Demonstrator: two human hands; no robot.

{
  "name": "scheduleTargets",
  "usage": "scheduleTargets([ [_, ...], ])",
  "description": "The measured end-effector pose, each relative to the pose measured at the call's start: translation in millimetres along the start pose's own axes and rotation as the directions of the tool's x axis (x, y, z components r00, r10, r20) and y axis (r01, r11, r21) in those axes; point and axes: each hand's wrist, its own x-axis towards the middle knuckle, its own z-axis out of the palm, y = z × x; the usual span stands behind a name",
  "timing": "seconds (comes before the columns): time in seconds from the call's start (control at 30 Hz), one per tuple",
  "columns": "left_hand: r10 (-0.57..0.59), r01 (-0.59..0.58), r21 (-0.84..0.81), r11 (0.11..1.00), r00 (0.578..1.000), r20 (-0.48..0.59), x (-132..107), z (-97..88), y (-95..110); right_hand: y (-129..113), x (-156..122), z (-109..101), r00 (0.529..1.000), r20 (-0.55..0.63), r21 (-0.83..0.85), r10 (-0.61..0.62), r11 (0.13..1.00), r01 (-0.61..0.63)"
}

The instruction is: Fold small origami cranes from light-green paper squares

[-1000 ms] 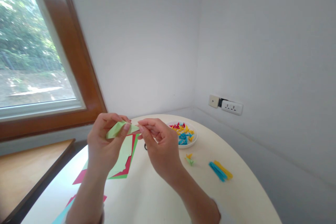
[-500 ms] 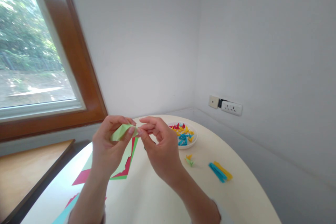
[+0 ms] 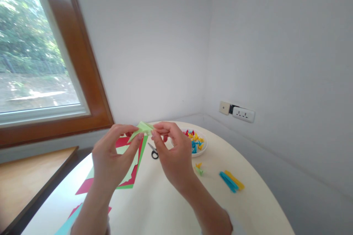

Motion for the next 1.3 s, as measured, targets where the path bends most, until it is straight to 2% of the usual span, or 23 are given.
scheduleTargets([
  [0.2, 0.027, -0.026, -0.034, 0.999, 0.999, 0.034, -1.6, 2.2, 0.1, -1.7, 1.9, -1.4, 0.995, -0.026, -0.159, -0.101, 0.983, 0.096],
  [0.5, -0.026, 0.033, -0.088, 0.996, 0.996, 0.086, -2.7, 2.6, 3.3, 1.8, -1.2, -2.2, 0.989, -0.082, -0.173, -0.125, 0.979, 0.11],
  [0.67, -0.193, 0.214, -0.176, 0.961, 0.973, 0.129, -4.3, 5.4, 2.8, 10.4, -1.6, -2.3, 0.976, -0.122, -0.16, -0.179, 0.974, 0.158],
  [0.8, -0.353, 0.378, -0.328, 0.866, 0.926, 0.137, -5.9, 10.0, 3.8, 14.0, 0.2, -2.1, 0.96, -0.119, -0.134, -0.252, 0.962, 0.236],
  [0.9, -0.45, 0.484, -0.401, 0.778, 0.874, 0.183, -5.7, 11.3, 5.9, 13.7, 2.1, -2.3, 0.934, -0.062, -0.104, -0.351, 0.933, 0.344],
  [1.03, -0.51, 0.579, -0.468, 0.668, 0.814, 0.279, -4.5, 11.5, 8.7, 12.3, 3.8, -3.4, 0.865, -0.034, -0.16, -0.5, 0.857, 0.489],
  [1.13, -0.506, 0.602, -0.497, 0.625, 0.797, 0.329, -4.0, 12.1, 10.0, 11.1, 4.2, -4.5, 0.815, -0.004, -0.262, -0.58, 0.787, 0.559],
  [1.3, -0.507, 0.621, -0.527, 0.58, 0.782, 0.364, -4.6, 12.9, 9.9, 11.0, 4.4, -4.3, 0.765, 0.038, -0.318, -0.643, 0.718, 0.619],
])
